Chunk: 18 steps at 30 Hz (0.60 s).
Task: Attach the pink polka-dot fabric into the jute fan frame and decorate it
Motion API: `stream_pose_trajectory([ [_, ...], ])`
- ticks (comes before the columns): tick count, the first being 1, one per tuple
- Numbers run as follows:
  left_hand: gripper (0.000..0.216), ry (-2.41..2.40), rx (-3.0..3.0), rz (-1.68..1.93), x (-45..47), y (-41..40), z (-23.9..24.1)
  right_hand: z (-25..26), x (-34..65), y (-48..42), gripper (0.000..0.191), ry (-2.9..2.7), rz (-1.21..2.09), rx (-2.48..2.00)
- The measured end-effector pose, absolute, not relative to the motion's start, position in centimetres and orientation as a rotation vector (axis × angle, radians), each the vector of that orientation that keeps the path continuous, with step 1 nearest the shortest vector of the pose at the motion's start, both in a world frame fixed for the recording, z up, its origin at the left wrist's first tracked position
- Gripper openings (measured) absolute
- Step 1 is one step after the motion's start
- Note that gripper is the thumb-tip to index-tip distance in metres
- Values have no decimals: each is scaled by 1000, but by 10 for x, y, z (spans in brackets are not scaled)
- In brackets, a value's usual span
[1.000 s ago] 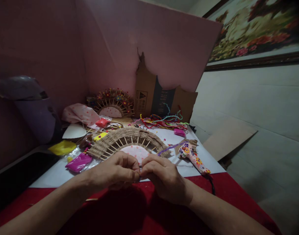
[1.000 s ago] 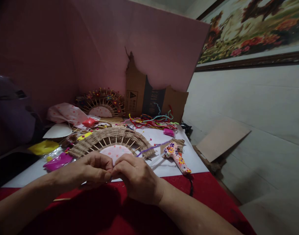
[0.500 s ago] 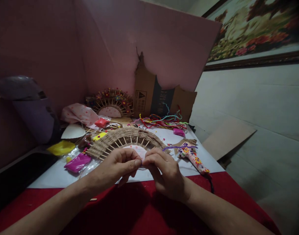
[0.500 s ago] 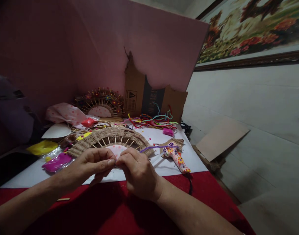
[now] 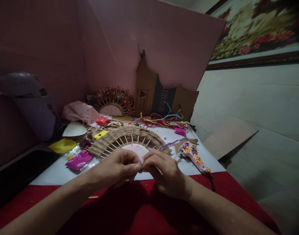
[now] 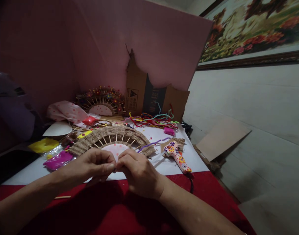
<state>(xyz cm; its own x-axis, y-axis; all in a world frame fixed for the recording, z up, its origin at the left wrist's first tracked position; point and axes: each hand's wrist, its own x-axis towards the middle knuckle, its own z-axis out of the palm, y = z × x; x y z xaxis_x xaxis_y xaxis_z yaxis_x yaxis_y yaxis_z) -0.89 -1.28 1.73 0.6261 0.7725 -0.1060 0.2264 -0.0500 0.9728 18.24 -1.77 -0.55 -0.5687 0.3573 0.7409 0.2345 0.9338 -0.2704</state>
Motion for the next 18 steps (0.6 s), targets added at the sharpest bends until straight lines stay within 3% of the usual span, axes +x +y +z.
stream_pose_trajectory([
  [8, 32, 837, 1561, 733, -4, -17, 15, -9, 184, -16, 17, -2100, 47, -513],
  [18, 30, 743, 1700, 494, -13, -15, 25, -6, 181, -22, 15, -2131, 257, -421],
])
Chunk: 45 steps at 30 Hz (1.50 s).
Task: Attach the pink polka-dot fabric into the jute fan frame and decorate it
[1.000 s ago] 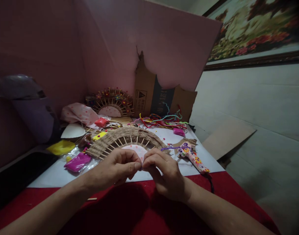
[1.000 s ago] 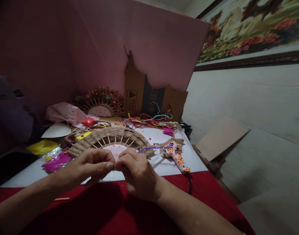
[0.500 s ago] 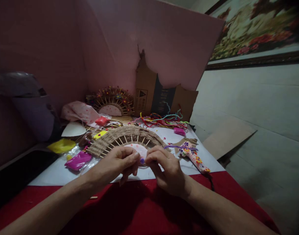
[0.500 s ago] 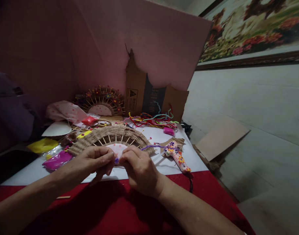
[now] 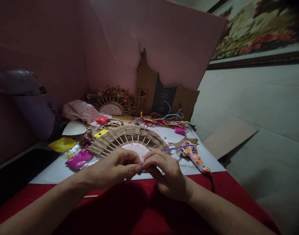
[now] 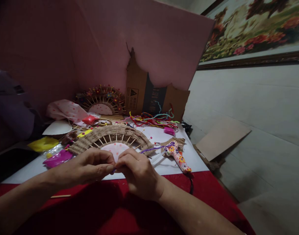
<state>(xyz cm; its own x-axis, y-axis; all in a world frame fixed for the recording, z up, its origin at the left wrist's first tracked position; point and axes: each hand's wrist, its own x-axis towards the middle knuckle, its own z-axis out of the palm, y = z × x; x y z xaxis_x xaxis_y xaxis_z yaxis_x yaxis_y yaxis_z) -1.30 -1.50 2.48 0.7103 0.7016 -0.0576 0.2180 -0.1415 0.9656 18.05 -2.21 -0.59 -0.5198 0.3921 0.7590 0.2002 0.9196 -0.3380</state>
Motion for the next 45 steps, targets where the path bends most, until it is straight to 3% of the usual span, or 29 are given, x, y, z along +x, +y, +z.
stream_pose_trajectory([
  [8, 40, 897, 1659, 574, -8, -12, 16, -8, 182, -19, 15, -2167, 162, -460],
  [13, 31, 858, 1579, 698, -5, -15, 14, -11, 182, -19, 18, -2106, 76, -528],
  [26, 22, 841, 1549, 383, -12, -16, 26, -9, 180, -21, 13, -2261, 193, -380],
  [36, 32, 838, 1486, 714, -5, -13, 12, -11, 183, -17, 16, -2076, 84, -577],
  [45, 23, 831, 1550, 546, -10, -16, 22, -8, 184, -18, 19, -2137, 203, -454],
])
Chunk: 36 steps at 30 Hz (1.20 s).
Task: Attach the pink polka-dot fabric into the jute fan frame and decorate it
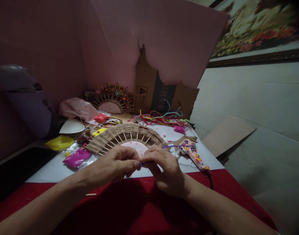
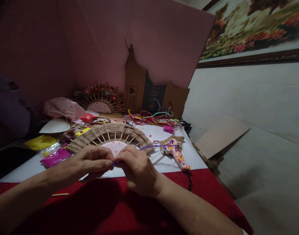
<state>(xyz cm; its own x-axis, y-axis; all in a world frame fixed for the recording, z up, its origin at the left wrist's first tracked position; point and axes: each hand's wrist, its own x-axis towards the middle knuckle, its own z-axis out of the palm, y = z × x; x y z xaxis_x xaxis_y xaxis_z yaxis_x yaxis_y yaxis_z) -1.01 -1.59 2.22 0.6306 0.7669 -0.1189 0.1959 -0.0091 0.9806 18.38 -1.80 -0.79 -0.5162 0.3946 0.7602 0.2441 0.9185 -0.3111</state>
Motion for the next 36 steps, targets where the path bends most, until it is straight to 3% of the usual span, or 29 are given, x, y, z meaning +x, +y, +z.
stream_pose_trajectory([
  [8, 24, 736, 1508, 296, -17, -13, 25, -5, 179, -25, 12, -2262, 233, -360],
  [21, 30, 842, 1634, 683, -7, -12, 11, -9, 183, -17, 18, -2088, 110, -550],
  [32, 20, 774, 1494, 260, -18, -13, 22, -8, 180, -20, 11, -2291, 246, -320],
  [36, 20, 788, 1457, 321, -18, -9, 18, -9, 181, -20, 14, -2289, 238, -365],
])
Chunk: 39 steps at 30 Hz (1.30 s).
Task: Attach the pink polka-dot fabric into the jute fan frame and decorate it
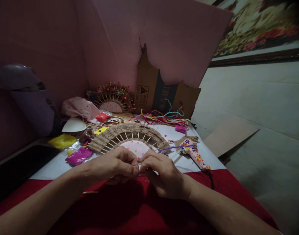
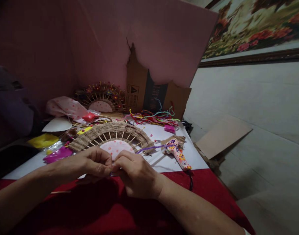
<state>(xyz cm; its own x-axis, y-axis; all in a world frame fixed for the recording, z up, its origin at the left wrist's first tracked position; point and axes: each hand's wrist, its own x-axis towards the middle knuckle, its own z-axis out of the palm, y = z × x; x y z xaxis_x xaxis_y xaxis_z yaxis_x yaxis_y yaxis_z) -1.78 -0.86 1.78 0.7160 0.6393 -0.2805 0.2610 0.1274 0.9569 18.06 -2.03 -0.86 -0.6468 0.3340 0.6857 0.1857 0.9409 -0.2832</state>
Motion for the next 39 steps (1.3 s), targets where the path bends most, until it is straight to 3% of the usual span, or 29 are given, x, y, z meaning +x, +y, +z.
stream_pose_trajectory([
  [7, 31, 778, 1539, 642, -11, -8, 14, -9, 183, -19, 17, -2137, 132, -504],
  [20, 31, 878, 1670, 576, -8, -16, 22, -6, 183, -17, 17, -2197, 138, -489],
  [28, 39, 835, 1599, 726, -5, -11, 14, -8, 183, -17, 18, -2124, 80, -540],
  [39, 31, 861, 1620, 655, -7, -15, 17, -7, 183, -16, 17, -2205, 36, -567],
])
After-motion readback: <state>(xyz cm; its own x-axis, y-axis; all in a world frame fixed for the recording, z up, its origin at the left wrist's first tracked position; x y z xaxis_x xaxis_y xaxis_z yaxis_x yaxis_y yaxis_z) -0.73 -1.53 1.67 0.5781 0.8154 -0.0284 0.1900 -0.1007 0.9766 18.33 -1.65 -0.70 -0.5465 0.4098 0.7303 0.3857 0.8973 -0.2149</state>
